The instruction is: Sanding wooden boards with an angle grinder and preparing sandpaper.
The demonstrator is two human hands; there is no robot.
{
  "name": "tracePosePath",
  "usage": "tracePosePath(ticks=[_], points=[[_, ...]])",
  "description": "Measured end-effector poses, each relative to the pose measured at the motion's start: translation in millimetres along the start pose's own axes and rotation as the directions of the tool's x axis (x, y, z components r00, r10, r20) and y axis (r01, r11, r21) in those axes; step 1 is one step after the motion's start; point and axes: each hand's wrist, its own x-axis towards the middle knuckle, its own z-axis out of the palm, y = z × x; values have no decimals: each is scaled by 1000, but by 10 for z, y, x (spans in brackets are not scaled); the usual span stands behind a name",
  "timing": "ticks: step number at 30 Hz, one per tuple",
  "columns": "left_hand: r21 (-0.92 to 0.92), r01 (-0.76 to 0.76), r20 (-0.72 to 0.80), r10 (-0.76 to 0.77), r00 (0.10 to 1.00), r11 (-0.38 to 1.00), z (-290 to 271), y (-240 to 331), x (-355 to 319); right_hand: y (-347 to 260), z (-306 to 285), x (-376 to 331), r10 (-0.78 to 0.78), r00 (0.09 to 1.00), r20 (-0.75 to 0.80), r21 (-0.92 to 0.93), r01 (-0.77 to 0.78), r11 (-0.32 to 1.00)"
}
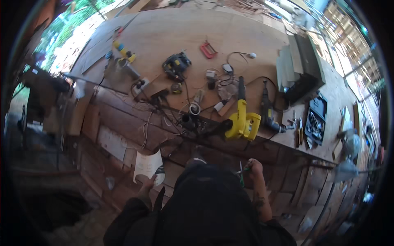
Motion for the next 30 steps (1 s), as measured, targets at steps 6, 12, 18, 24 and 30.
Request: tracePosePath(ticks=[6, 12, 18, 24, 30], points=[[-454, 195, 21, -208, 978, 869, 651, -109, -1753, 405, -195, 258, 49, 987, 153, -693, 72, 717], [-829, 221, 63, -307, 950, 514, 1862, -390, -2753, 318, -10, 136, -159, 869, 470, -864, 489, 117], [-973, 61, -40, -424, 905, 223, 2700, -488, -2887, 425, 631, -32, -243, 881, 407, -906, 423, 19], [-995, 51, -23, -699, 715, 86, 2659, -667, -2443, 450, 1868, 107, 416, 661, 625, -657, 733, -176], [-842, -534, -151, -915, 375, -79, 1425, -977, -1803, 720, 3292, 223, 771, 452, 449, -461, 856, -234]])
